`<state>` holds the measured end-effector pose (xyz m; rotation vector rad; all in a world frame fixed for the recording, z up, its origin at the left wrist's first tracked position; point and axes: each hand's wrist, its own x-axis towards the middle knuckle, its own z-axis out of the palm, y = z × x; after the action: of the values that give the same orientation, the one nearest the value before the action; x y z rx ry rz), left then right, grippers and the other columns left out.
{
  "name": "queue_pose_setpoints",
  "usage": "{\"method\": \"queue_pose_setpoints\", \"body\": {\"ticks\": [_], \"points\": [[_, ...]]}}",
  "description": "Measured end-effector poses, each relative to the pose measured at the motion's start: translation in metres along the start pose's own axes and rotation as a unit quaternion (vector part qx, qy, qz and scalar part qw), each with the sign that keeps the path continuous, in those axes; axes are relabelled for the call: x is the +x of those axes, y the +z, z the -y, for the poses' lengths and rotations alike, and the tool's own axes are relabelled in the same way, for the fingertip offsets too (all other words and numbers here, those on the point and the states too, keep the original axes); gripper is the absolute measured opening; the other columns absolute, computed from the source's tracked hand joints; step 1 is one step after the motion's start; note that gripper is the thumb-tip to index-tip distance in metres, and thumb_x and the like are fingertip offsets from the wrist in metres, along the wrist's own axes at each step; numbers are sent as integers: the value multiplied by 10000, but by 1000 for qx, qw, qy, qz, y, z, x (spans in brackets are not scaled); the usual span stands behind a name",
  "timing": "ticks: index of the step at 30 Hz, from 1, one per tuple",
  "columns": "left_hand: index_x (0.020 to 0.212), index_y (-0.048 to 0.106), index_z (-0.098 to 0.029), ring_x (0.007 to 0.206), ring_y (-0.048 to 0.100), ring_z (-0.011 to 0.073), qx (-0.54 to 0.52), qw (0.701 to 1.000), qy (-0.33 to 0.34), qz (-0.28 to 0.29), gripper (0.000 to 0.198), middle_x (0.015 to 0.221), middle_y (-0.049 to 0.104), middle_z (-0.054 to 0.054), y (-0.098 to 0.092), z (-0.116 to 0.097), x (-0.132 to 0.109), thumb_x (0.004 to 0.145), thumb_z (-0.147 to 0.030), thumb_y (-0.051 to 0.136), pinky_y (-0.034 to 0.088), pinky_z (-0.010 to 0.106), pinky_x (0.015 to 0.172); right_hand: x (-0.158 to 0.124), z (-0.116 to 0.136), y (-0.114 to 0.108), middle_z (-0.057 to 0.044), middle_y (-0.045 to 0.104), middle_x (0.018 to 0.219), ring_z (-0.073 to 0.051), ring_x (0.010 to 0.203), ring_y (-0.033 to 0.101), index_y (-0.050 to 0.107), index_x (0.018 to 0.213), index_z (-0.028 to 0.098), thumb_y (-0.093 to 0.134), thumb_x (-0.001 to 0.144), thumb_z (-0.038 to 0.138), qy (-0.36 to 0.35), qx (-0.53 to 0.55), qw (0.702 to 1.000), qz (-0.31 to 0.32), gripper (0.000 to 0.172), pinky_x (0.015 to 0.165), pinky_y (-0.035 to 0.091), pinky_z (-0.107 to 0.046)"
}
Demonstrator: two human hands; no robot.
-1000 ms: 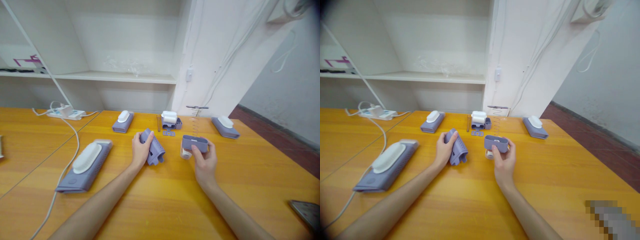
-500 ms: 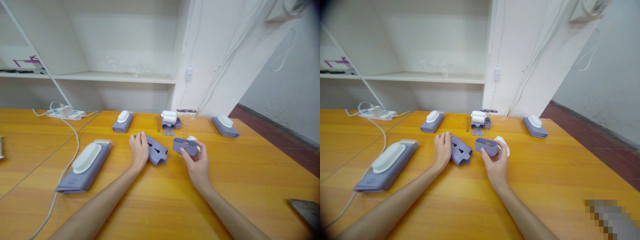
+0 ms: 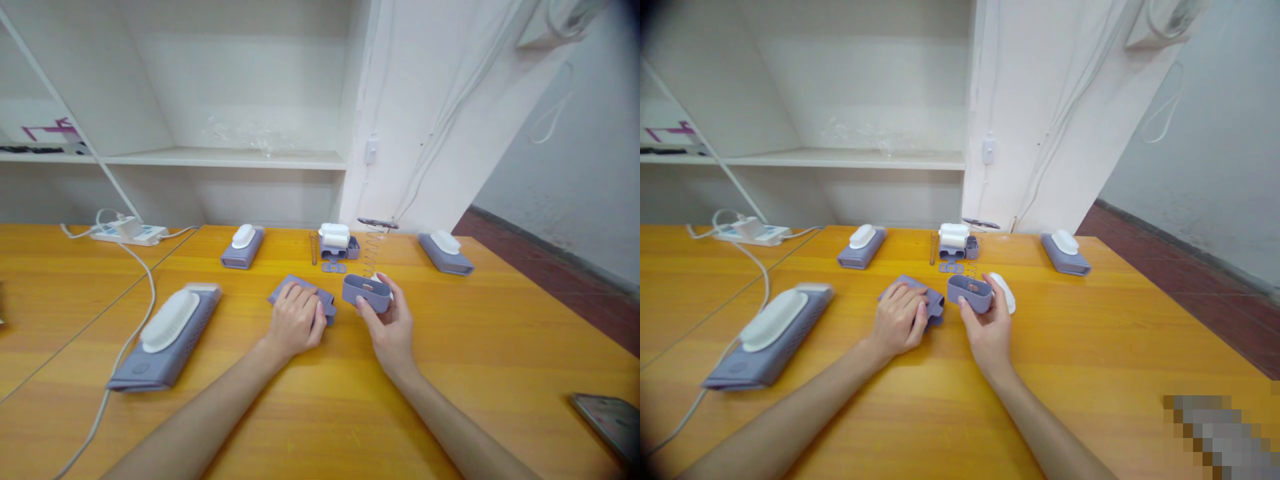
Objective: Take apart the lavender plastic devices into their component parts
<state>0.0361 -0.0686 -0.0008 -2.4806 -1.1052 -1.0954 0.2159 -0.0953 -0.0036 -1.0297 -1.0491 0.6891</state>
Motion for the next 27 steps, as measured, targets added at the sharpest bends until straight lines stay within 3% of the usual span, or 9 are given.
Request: {"method": "queue_pose_setpoints", "body": {"ticks": [4,8,13,17,22,27], "points": [[1280,462,-110,1097,546,294,-16,998,34,56,473,1178,618,158,0,-1,3,820,-221,455,424,433,912,0,0,0,-108,558,1217,-220,1074,579,456,1270,207,709,737,308,-19,-14,1000,9,598,946,485,-416],[1397,292,-118,1259,426,322,-46,996,30,74,617,1354,474,196,-2,-1,6,835,-296,471,368,493,997,0,-3,0,-97,572,1201,-216,1068,591,476,1252,216,694,742,264,-69,-47,996,29,557,910,513,-378],[1348,314,-159,1244,428,321,-55,995,84,-25,640,1305,474,203,-1,2,4,818,-431,547,338,523,1022,-2,-6,-3,-80,583,1203,-235,1114,569,537,1190,246,638,758,180,-126,-98,982,100,449,958,483,-419],[1233,422,-210,1178,482,265,-56,982,161,-79,490,1218,523,153,0,0,1,816,-411,581,384,503,1007,-6,-1,-5,-79,561,1238,-239,1175,522,550,1190,247,550,744,67,-242,-179,936,182,481,1020,426,-454],[1019,578,-208,1101,528,219,-33,975,205,-77,213,1133,581,111,0,-4,0,808,-205,605,406,493,1007,-8,0,-6,-90,519,1294,-229,1213,493,514,1237,246,484,761,42,-287,-223,907,212,519,1039,412,-461],[1097,569,-153,1173,506,237,-65,977,198,-50,268,1184,568,153,0,-3,4,834,-115,535,477,444,964,-3,-5,-5,-82,567,1251,-229,1193,516,511,1224,241,496,779,75,-317,-276,891,170,474,1116,245,-561]]}}
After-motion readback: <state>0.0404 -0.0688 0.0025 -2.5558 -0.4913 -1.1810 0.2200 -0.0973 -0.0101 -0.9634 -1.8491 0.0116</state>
